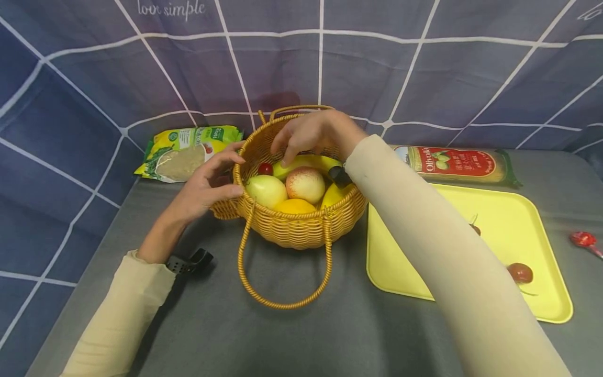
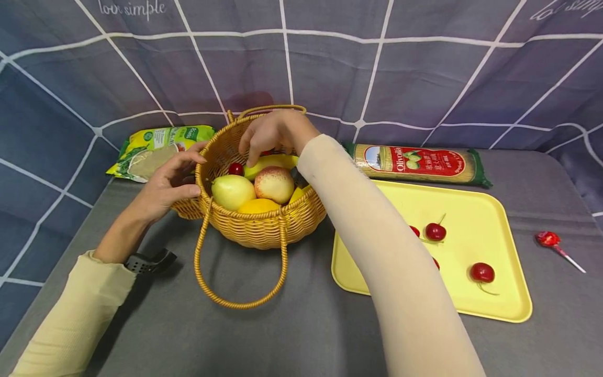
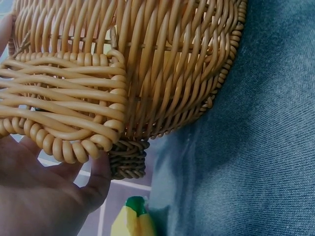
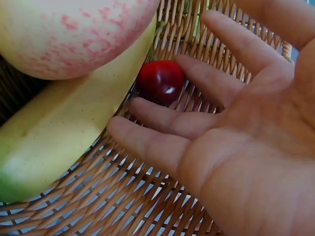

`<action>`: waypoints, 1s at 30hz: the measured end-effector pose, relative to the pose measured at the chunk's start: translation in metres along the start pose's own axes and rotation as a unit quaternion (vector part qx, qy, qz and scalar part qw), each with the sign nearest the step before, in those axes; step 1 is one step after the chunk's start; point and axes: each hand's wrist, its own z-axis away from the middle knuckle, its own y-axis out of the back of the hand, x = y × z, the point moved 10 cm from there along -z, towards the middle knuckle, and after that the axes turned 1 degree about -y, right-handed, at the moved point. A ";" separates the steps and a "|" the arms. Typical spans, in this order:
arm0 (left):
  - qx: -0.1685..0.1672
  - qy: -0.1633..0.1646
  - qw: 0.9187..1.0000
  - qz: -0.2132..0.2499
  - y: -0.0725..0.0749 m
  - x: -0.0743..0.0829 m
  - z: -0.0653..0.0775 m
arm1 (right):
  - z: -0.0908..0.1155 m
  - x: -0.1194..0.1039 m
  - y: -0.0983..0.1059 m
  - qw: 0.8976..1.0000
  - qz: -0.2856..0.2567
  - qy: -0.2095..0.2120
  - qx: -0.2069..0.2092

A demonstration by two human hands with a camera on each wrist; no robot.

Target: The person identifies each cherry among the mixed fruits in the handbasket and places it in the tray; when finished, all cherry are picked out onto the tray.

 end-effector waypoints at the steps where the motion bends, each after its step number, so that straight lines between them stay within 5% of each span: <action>1: 0.001 0.001 1.000 -0.002 0.000 0.000 0.000 | -0.001 0.002 -0.001 1.000 -0.003 -0.006 0.000; 22: 0.006 0.012 1.000 -0.015 0.003 -0.004 0.001 | 0.001 -0.011 -0.005 0.999 0.005 0.041 -0.003; 30: 0.002 0.005 1.000 -0.016 0.002 -0.002 0.000 | 0.007 -0.021 0.000 0.997 0.003 0.071 0.039</action>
